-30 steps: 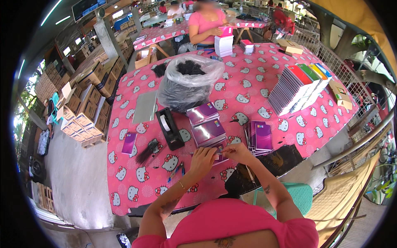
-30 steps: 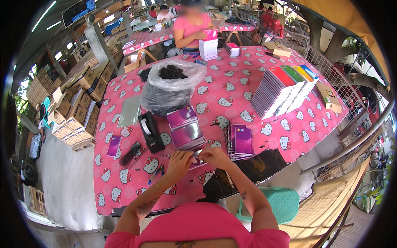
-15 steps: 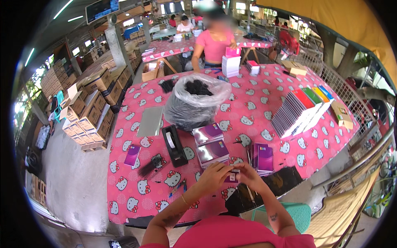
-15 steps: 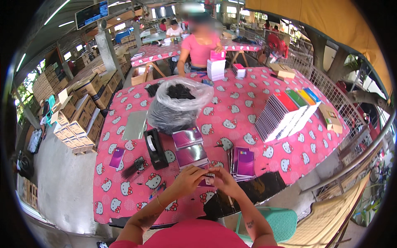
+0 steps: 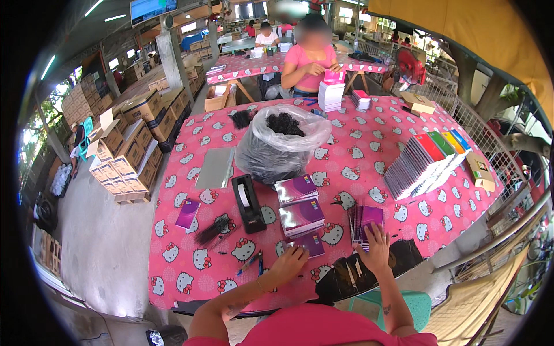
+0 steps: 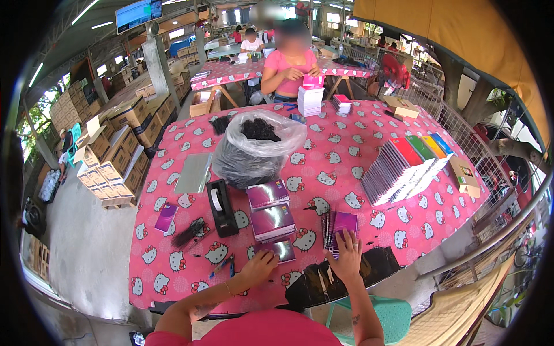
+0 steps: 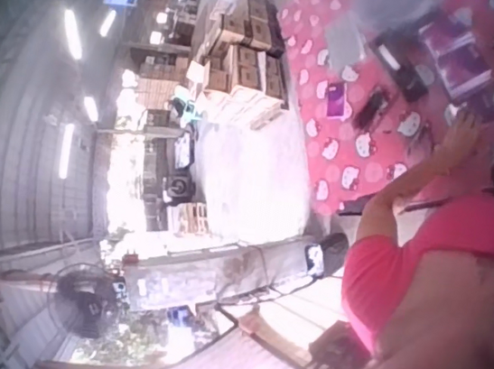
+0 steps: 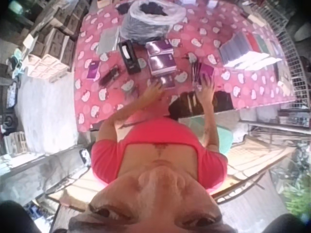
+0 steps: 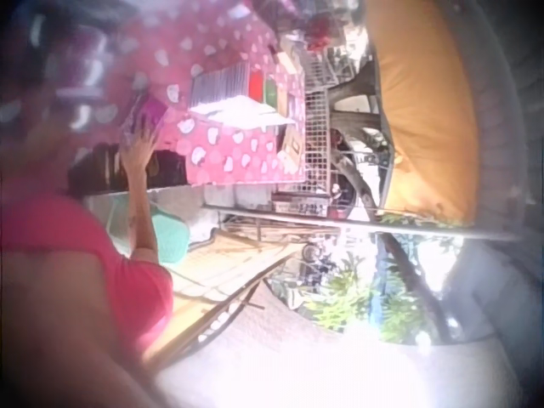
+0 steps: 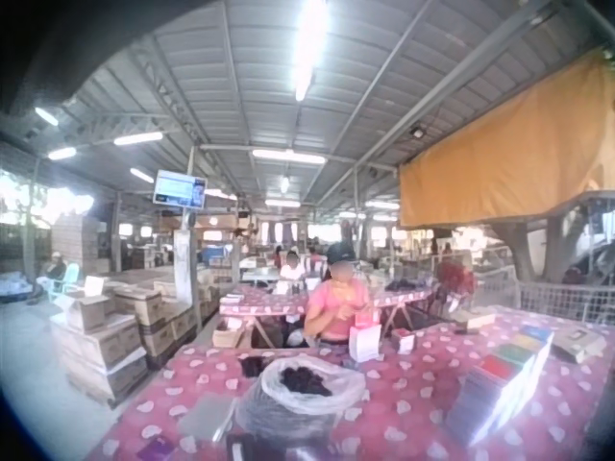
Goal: The person inserts a black spiral binding into the holes of purple notebook covers and stacks the assembled notebooks on the table. The person repeats this process with multiple notebooks, placing finished units into a growing pile.
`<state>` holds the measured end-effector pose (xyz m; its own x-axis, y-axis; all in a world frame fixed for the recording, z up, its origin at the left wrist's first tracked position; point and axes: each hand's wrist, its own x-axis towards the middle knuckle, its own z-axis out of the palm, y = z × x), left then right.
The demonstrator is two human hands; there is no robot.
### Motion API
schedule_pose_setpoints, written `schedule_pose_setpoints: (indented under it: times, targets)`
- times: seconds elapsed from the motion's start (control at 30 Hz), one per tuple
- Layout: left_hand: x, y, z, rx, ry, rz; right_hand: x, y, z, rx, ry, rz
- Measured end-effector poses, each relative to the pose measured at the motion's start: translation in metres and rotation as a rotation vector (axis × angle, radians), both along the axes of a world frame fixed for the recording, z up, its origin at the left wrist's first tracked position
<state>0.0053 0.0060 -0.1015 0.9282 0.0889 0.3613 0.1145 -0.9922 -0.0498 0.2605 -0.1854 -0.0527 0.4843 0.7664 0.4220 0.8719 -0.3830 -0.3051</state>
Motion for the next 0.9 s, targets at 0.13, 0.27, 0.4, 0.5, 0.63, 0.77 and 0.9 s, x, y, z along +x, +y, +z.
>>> schedule_pose_setpoints:
  times: [0.13,0.27,0.4,0.5,0.63,0.77,0.9]
  targets:
    - [0.001,0.003,0.001,-0.278,-0.032,0.030,-0.035,0.034,0.015,0.180,0.332,0.224]
    - [0.006,0.013,0.047,-0.403,-0.072,0.112,-0.070,0.064,-0.004,0.254,0.584,0.440]
    - [0.008,0.012,0.039,-0.357,-0.149,0.153,-0.085,0.091,-0.036,0.271,0.875,0.487]
    - [0.000,0.007,0.041,-0.308,-0.217,0.186,-0.087,0.103,-0.048,0.301,1.026,0.456]
    - [-0.003,0.013,0.038,-0.301,-0.298,0.212,-0.078,0.106,-0.064,0.200,1.104,0.518]
    - [-0.029,0.037,0.050,-0.467,-0.638,0.482,-0.068,0.103,-0.063,0.282,1.200,0.502]
    - [-0.105,0.105,-0.005,-0.260,-0.411,0.883,-0.071,0.107,-0.069,0.300,1.316,0.593]
